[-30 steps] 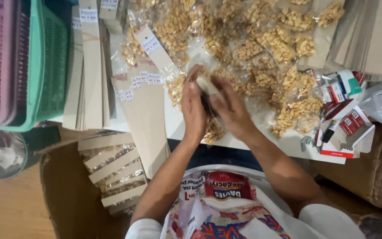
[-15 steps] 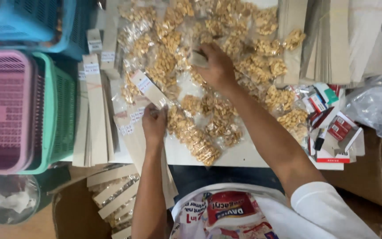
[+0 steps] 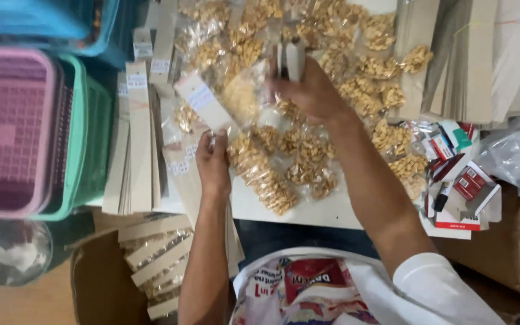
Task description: Stapling small plastic bags containing nuts onto cardboard strips for retail display.
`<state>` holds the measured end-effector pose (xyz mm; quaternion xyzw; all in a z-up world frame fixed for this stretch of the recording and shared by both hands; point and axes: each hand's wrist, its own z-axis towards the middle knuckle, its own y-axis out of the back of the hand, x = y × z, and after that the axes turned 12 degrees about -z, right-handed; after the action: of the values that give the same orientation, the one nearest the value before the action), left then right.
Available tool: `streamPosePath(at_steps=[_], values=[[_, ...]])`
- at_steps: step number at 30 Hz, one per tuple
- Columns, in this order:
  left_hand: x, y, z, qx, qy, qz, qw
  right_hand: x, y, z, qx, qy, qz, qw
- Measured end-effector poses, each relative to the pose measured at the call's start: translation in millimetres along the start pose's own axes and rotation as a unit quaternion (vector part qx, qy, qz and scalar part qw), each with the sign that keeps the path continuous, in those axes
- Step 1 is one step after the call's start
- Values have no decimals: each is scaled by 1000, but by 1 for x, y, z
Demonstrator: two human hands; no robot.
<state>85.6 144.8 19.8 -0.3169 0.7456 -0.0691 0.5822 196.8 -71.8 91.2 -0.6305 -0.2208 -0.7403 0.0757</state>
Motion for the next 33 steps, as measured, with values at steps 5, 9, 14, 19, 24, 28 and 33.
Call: streamPosePath(at_steps=[5,9,14,19,24,28,33], values=[[1,-7,3,26,78,-144,986,-7,-24,-10,84,89,-257,959],[-39,-37,-19,-22,162,-69,984,-15,-42,-3,71,23,-282,957],[-26,-24,-20,88,-28,142,986,-3,-54,-1,23,-46,-294,954],[-13,-20,-25,101,-139,177,969,17,-77,0,-116,24,-239,964],[-1,-24,-35,68,-139,183,971,55,-99,3,-129,-125,129,975],[13,-9,-32,108,-139,299,938,27,-100,7,-176,-99,140,969],[15,-15,-28,136,-146,340,919,-13,-79,-10,-146,-65,14,987]])
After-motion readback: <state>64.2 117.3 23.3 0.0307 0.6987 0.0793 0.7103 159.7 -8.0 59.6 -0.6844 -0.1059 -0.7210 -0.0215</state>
